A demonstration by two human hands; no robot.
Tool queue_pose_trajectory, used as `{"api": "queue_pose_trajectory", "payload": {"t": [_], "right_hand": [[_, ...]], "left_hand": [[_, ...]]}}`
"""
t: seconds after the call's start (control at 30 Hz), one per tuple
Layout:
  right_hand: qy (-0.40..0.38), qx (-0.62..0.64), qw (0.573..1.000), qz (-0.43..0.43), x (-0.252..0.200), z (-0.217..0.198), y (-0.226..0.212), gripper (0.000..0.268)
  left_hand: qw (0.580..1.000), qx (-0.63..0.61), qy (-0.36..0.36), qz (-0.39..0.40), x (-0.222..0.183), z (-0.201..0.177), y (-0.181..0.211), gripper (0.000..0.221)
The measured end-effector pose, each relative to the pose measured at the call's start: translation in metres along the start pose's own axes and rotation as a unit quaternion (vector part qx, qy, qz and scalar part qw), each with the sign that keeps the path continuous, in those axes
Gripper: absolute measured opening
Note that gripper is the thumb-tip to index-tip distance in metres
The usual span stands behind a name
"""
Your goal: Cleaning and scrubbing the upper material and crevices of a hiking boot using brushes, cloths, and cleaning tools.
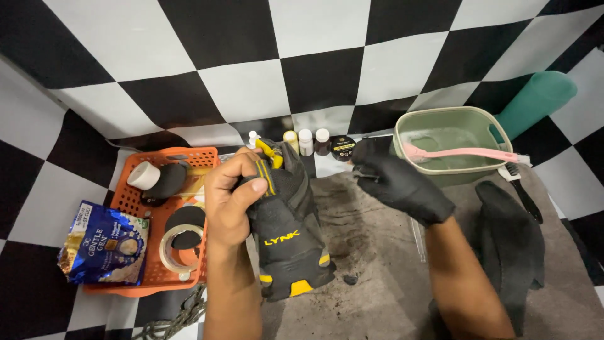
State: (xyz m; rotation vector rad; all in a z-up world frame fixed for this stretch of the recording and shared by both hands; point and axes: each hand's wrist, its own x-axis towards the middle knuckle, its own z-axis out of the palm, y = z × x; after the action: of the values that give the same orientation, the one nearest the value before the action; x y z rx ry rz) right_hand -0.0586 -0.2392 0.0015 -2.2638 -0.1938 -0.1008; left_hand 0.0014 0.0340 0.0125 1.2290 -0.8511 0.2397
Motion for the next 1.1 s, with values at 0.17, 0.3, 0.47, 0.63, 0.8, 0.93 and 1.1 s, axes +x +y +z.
{"api": "queue_pose_trajectory", "payload": {"t": [0.17,0.3,0.47,0.63,0.8,0.93,1.1], "right_hand": [[-0.073,-0.113,0.991,0.02,0.024,0.038,0.058,0.03],[-0.076,-0.253,0.963,0.045,0.033,0.062,0.075,0.025],[-0.016,-0.309,0.951,-0.025,0.036,0.065,0.093,0.035],[0.028,-0.241,0.97,-0.012,0.016,-0.007,0.042,0.048],[0.056,-0.276,0.938,0.201,-0.025,-0.067,0.04,0.029],[0.003,-0.247,0.938,0.245,-0.042,-0.072,0.089,0.032],[-0.084,-0.235,0.929,0.274,-0.036,-0.063,0.026,0.038]], "left_hand": [[0.999,0.042,0.014,0.002,-0.003,0.002,-0.007,0.038],[0.997,0.072,0.018,-0.006,-0.002,0.003,-0.002,0.036],[0.988,0.15,0.016,-0.007,0.005,0.014,0.018,0.038],[0.973,0.227,0.031,-0.034,0.002,0.015,0.02,0.037],[0.971,0.215,0.052,-0.093,-0.002,0.016,0.018,0.04],[0.956,0.239,0.079,-0.148,-0.004,0.025,0.014,0.041],[0.952,0.233,0.075,-0.185,0.0,0.036,0.016,0.04]]}}
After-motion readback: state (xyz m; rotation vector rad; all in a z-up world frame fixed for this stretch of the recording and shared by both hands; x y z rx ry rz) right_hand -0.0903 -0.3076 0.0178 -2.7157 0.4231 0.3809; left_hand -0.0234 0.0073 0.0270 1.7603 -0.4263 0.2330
